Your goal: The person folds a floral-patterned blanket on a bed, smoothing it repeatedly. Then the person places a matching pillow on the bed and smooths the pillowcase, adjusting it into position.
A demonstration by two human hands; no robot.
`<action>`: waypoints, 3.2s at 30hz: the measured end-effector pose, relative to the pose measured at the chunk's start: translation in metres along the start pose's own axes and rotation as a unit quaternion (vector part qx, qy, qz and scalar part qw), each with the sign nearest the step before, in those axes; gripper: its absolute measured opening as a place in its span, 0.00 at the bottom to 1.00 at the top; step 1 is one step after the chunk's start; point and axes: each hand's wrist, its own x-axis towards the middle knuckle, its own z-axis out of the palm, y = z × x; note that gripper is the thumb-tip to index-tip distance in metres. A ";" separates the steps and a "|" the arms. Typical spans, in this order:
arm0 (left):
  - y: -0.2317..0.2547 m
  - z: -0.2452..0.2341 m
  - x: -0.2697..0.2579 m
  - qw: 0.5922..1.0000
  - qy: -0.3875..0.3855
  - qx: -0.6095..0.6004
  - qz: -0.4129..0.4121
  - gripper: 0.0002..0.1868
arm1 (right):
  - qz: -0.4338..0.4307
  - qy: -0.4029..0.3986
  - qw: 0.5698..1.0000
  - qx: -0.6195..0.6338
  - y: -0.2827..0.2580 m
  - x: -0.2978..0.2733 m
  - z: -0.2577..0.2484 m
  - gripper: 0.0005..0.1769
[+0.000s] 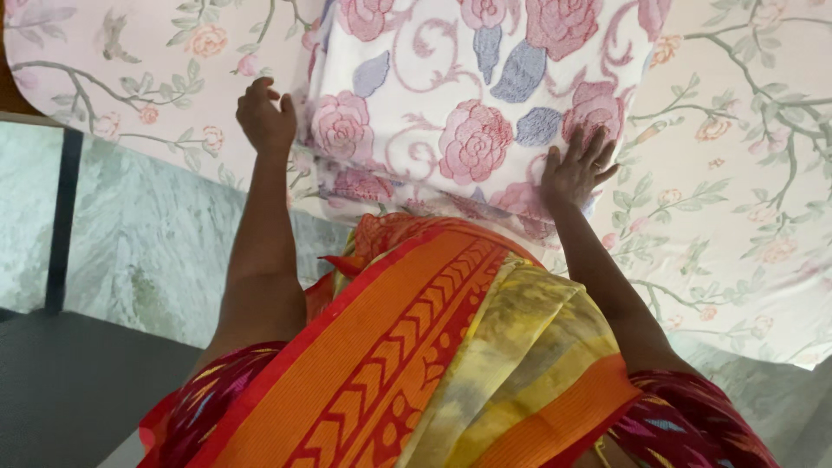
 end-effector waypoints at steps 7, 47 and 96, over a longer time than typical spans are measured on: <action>0.261 0.081 -0.055 0.899 -0.235 -0.011 0.369 0.35 | -0.160 -0.076 0.983 -0.052 -0.095 0.017 0.013 0.38; 0.211 0.088 -0.044 0.888 -0.295 0.083 0.343 0.53 | 0.039 -0.011 0.997 -0.058 -0.017 0.136 -0.030 0.41; 0.262 0.079 -0.017 0.913 -0.225 -0.043 0.339 0.45 | -0.070 0.016 0.995 -0.063 -0.054 0.270 -0.020 0.40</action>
